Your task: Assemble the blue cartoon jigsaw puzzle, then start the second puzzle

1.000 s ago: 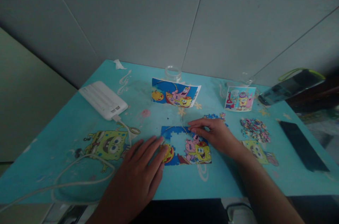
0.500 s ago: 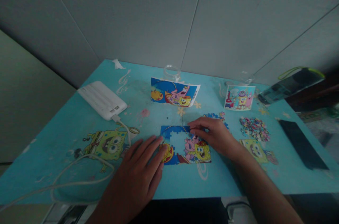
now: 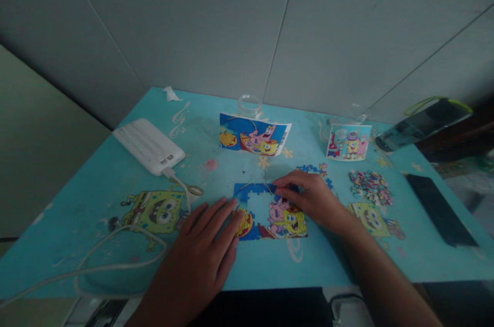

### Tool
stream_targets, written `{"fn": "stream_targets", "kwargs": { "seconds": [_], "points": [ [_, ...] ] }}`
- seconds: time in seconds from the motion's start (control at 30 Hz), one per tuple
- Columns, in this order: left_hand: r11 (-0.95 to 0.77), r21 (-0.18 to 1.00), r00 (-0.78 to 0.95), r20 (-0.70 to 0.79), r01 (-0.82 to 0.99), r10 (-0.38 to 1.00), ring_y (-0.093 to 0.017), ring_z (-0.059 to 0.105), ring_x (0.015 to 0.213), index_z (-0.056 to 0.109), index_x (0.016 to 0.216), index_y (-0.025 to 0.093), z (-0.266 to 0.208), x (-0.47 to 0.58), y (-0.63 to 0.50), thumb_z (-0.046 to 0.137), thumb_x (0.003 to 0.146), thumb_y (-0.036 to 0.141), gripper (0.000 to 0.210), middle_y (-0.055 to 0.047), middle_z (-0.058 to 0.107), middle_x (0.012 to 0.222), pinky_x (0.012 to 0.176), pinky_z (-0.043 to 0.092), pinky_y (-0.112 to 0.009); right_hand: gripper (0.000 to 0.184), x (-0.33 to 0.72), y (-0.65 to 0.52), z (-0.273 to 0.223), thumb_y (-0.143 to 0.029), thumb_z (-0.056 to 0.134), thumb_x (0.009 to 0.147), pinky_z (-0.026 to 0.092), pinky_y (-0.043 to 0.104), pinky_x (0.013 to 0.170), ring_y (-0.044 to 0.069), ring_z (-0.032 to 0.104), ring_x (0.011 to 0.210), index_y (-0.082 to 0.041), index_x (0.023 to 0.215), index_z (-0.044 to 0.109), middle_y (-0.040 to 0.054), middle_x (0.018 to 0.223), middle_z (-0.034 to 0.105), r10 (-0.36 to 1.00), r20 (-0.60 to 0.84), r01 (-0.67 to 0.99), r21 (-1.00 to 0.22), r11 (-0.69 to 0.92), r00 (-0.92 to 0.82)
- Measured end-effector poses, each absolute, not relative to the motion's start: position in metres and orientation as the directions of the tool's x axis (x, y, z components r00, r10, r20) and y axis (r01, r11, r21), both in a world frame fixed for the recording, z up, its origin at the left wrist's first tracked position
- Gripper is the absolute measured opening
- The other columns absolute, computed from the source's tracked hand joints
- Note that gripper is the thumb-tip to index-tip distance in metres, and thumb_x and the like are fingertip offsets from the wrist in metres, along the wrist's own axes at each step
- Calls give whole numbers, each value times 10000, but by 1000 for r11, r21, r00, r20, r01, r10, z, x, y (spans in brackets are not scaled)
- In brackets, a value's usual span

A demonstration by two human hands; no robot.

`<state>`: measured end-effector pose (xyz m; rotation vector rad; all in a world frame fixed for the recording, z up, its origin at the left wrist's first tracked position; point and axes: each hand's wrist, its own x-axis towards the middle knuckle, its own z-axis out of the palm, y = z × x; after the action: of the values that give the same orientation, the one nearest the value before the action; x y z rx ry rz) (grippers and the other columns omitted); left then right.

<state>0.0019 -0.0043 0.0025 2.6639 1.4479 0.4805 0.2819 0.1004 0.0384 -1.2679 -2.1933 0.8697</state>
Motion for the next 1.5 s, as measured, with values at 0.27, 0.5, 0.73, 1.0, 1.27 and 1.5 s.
{"fn": "stream_targets", "kwargs": {
  "seconds": [0.27,0.5,0.73,1.0,1.27,1.5],
  "points": [
    [-548,220,500,240,807,832,-302,428,1411,516,1447,232,3,2,-3,518,966,221,481,-77,463,1555,1151,357,-546,144,280,102,38,-266,695,917,559,378,823,197,697,871,-264,1033,780,46,945,769,872,104,608,-677,414,-478],
    [-555,223,506,242,801,828,-298,425,1417,502,1458,227,3,2,-4,519,966,216,493,-79,474,1547,1164,337,-545,140,281,103,36,-247,692,923,552,375,821,195,694,867,-268,1029,781,41,946,765,867,93,620,-661,422,-490],
    [-549,214,506,225,808,832,-295,415,1420,509,1455,228,3,2,-4,512,968,215,487,-68,449,1566,1162,341,-545,149,281,101,41,-254,691,913,564,363,800,199,710,867,-263,1033,781,33,959,775,884,47,590,-729,348,-464],
    [-548,218,505,225,807,833,-288,400,1429,508,1456,231,2,2,-4,510,972,214,484,-63,441,1570,1173,327,-546,118,287,100,45,-291,706,901,569,290,709,164,717,781,-229,967,782,15,909,785,907,-71,548,-816,186,-414],
    [-545,231,491,253,806,833,-288,424,1410,525,1435,220,3,4,-4,503,977,218,459,-71,469,1550,1159,345,-543,109,281,102,38,-245,716,880,546,295,713,171,709,782,-220,964,782,21,910,783,916,-86,605,-775,186,-392],
    [-541,231,488,250,809,836,-283,423,1409,523,1440,233,4,4,-4,493,982,220,459,-62,472,1548,1161,339,-539,92,280,102,37,-238,719,889,528,296,718,170,697,772,-230,953,784,18,877,769,914,-34,648,-716,261,-405]
  ]
}}
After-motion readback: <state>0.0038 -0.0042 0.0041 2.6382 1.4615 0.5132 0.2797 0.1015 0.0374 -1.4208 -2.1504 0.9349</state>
